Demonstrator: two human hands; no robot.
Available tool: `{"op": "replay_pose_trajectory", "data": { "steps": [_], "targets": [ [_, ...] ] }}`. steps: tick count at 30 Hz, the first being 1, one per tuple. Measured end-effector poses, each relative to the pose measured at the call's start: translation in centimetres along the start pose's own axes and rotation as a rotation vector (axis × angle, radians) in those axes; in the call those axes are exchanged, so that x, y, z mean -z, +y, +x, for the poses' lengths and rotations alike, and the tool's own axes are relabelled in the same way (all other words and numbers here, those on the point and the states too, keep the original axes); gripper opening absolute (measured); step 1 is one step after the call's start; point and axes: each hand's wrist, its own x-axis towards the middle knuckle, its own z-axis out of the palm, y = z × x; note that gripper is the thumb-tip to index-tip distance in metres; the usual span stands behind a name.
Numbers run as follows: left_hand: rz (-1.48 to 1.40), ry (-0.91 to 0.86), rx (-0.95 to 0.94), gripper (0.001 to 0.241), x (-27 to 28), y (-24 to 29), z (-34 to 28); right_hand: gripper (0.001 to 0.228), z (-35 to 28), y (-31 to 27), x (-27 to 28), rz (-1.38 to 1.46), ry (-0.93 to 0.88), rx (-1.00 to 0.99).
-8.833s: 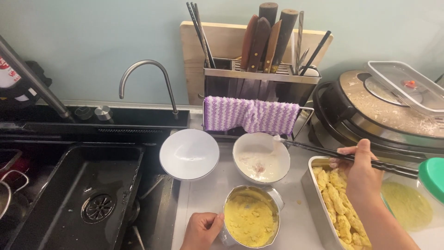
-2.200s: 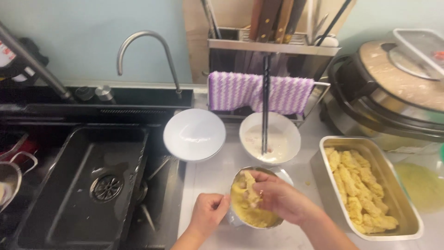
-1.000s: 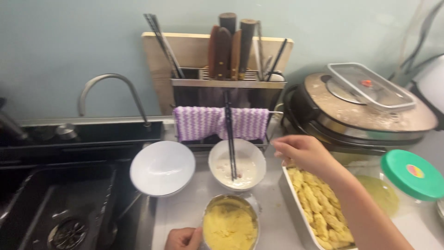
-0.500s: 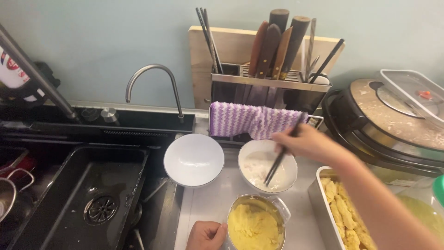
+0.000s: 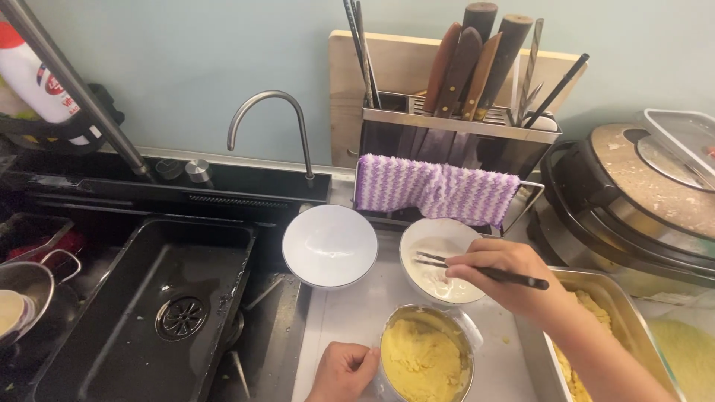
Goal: Battering pieces of meat or fish using chopsticks and a pot of yellow batter.
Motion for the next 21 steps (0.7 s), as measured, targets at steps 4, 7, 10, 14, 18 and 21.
{"op": "replay_pose_trajectory", "data": {
  "steps": [4, 7, 10, 14, 18, 21],
  "targets": [
    [-0.016, -0.008, 0.006, 0.042, -0.1, 0.8, -0.1, 0.022, -1.2, 5.7, -3.7, 0.094, 0.21, -0.135],
    [0.0, 0.003, 0.01, 0.042, 0.0, 1.1, -0.1, 0.033, -2.2, 9.2, -5.3, 0.452, 0.424, -0.408],
    [0.032, 0.005, -0.007, 0.043, 0.2, 1.0, -0.1, 0.046, -3.3, 11.6, -5.9, 0.776, 0.606, -0.623],
    [0.028, -0.014, -0.005, 0.046, 0.1, 1.2, -0.1, 0.052, -4.5, 13.4, -5.3, 1.027, 0.749, -0.689],
    [0.012, -0.027, 0.014, 0.045, 0.0, 1.1, 0.0, 0.051, -5.2, 14.0, -4.0, 1.095, 0.784, -0.704],
    [0.027, -0.014, 0.008, 0.043, 0.0, 1.0, 0.0, 0.05, -5.7, 14.1, -3.9, 1.084, 0.808, -0.664]
  ]
}}
